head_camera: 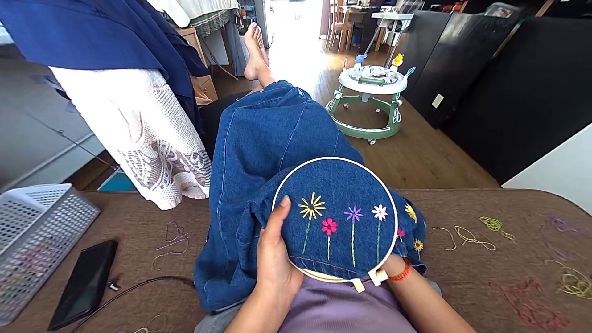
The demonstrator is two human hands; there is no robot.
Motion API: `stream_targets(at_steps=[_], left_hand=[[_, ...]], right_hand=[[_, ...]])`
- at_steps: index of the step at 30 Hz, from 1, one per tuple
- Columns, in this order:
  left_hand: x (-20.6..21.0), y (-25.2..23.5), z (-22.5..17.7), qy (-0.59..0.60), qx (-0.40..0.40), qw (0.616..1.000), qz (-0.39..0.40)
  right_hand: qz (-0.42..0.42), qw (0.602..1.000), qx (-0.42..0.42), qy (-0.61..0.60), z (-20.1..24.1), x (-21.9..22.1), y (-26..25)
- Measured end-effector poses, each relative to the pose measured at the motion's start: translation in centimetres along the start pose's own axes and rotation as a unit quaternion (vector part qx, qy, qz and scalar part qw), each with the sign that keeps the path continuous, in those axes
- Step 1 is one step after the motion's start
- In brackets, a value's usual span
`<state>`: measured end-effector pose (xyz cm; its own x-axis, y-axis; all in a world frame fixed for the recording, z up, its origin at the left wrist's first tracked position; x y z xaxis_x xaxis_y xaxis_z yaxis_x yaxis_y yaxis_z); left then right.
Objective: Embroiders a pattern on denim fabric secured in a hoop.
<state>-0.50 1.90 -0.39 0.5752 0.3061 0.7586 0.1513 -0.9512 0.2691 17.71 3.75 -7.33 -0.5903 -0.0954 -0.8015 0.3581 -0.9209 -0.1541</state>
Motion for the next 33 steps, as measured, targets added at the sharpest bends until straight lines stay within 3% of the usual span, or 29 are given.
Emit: stream_targets(at_steps=[2, 4, 6, 11, 13, 21, 28, 33], left_hand=[[0.0, -0.7, -0.1, 0.007, 0.013, 1.0, -0.02], [-0.4, -1.6, 0.2, 0.003, 0.033, 0.999, -0.039], [-0.9, -2.3, 1.0, -0.02, 0.039, 0.998, -0.049], [-0.9, -1.5, 3.4, -0.065, 0.015, 0.997, -0.031], [-1.0, -1.0, 3.7, -0.054, 0.005, 0.998, -0.023], [-1.6, -1.0, 3.0, -0.065, 0.041, 0.997, 0.009], [-1.4, -1.5, 3.3, -0.067, 0.041, 0.997, -0.018], [-1.4, -1.9, 3.4, -0.064, 0.064, 0.996, -0.026]], right_hand=[[-0.064, 0.989, -0.051, -0.125, 0.9, -2.3, 1.3], [0.005, 0.968, -0.127, -0.215, -0.7, -3.7, 1.8], [0.029, 0.972, -0.182, -0.148, -1.5, -5.6, 3.1], [-0.208, 0.959, -0.19, -0.033, 1.7, -8.2, 2.6], [-0.245, 0.944, -0.223, -0.001, 3.0, -6.9, 0.4], [-0.276, 0.916, -0.288, -0.043, 6.2, -2.8, -4.1], [-0.254, 0.934, -0.234, -0.09, 6.0, -2.7, -4.3], [-0.241, 0.906, -0.313, -0.15, 6.8, -3.0, -3.7]])
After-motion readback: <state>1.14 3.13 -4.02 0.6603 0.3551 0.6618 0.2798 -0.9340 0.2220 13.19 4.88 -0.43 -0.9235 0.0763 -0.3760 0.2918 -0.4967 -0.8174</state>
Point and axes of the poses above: each hand's wrist, its own y-axis away from the middle knuckle, its own x-axis out of the palm, z = x × y, the point moved 2 cm from there along -y, towards the middle knuckle, and after that the axes turned 7 degrees about -x, right-handed, at the moved point
